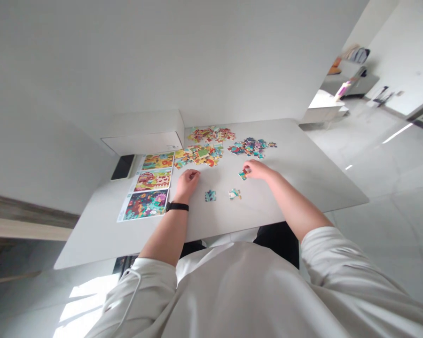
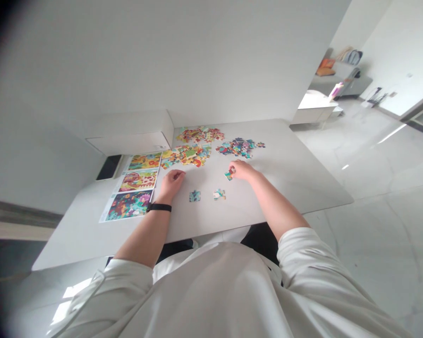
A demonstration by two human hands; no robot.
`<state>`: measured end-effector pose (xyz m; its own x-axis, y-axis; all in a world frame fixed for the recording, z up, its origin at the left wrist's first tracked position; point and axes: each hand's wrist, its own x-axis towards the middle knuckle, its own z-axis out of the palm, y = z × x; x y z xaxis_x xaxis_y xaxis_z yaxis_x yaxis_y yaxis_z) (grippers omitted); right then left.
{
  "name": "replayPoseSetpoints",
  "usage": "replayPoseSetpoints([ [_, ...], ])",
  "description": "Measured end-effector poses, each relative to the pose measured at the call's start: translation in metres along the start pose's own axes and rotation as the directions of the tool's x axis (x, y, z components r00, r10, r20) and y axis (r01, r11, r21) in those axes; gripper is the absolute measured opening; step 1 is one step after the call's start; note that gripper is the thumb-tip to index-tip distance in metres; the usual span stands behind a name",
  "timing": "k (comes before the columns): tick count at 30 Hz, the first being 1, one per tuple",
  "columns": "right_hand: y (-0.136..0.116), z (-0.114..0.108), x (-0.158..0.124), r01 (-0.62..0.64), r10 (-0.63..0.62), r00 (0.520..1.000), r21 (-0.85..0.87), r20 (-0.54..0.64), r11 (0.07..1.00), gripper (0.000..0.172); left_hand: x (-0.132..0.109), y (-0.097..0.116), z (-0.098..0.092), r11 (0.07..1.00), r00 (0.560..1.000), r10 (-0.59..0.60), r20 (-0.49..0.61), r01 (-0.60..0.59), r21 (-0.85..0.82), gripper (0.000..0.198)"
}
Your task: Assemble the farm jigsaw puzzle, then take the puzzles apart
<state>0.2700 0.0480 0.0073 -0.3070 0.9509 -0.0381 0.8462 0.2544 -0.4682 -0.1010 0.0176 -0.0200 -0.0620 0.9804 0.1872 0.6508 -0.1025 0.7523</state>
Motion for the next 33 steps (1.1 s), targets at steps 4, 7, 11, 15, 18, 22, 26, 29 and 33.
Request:
replayPoseSetpoints([
  [4, -0.007, 0.016, -0.003, -0.008, 0.045, 0.997, 0.463, -0.07, 0.886, 0.018, 0.0, -0.002, 0.001, 0.999, 1.0, 0.003, -0.015, -0.004, -0.033, 0.026],
  [7, -0.021, 0.036, -0.008, 0.039, 0.117, 0.981, 0.754, -0.152, 0.655, 0.026, -0.001, -0.002, -0.001, 0.998, 1.0, 0.007, -0.024, -0.009, -0.068, 0.028],
  [11, -0.038, 0.055, -0.014, 0.05, 0.224, 0.956, 0.859, -0.189, 0.51, 0.041, -0.008, 0.01, -0.002, 0.987, 0.992, 0.118, -0.04, -0.122, -0.108, 0.025],
  [15, -0.052, 0.062, -0.014, 0.093, 0.18, 0.959, 0.843, -0.219, 0.529, 0.048, -0.025, 0.039, 0.009, 0.953, 0.973, 0.23, -0.021, -0.23, -0.199, 0.035],
  [18, -0.064, 0.066, -0.012, 0.156, 0.106, 0.962, 0.828, -0.251, 0.538, 0.048, -0.035, 0.057, 0.024, 0.946, 0.972, 0.234, 0.0, -0.228, -0.23, 0.043],
  [22, -0.07, 0.066, -0.013, 0.156, 0.047, 0.973, 0.796, -0.225, 0.585, 0.051, -0.033, 0.06, 0.037, 0.953, 0.951, 0.272, 0.146, -0.245, -0.179, 0.029],
  [26, -0.068, 0.06, -0.014, 0.147, 0.071, 0.968, 0.776, -0.24, 0.613, 0.054, -0.027, 0.054, 0.039, 0.943, 0.972, 0.193, 0.131, -0.148, -0.297, 0.042],
  [29, -0.069, 0.057, -0.015, 0.174, 0.061, 0.963, 0.779, -0.262, 0.603, 0.05, -0.027, 0.054, 0.041, 0.892, 0.984, 0.128, 0.125, -0.059, -0.448, 0.051],
  [33, -0.073, 0.06, -0.016, 0.18, 0.03, 0.968, 0.776, -0.248, 0.604, 0.049, -0.029, 0.054, 0.045, 0.851, 0.979, 0.101, 0.175, 0.006, -0.525, 0.055],
])
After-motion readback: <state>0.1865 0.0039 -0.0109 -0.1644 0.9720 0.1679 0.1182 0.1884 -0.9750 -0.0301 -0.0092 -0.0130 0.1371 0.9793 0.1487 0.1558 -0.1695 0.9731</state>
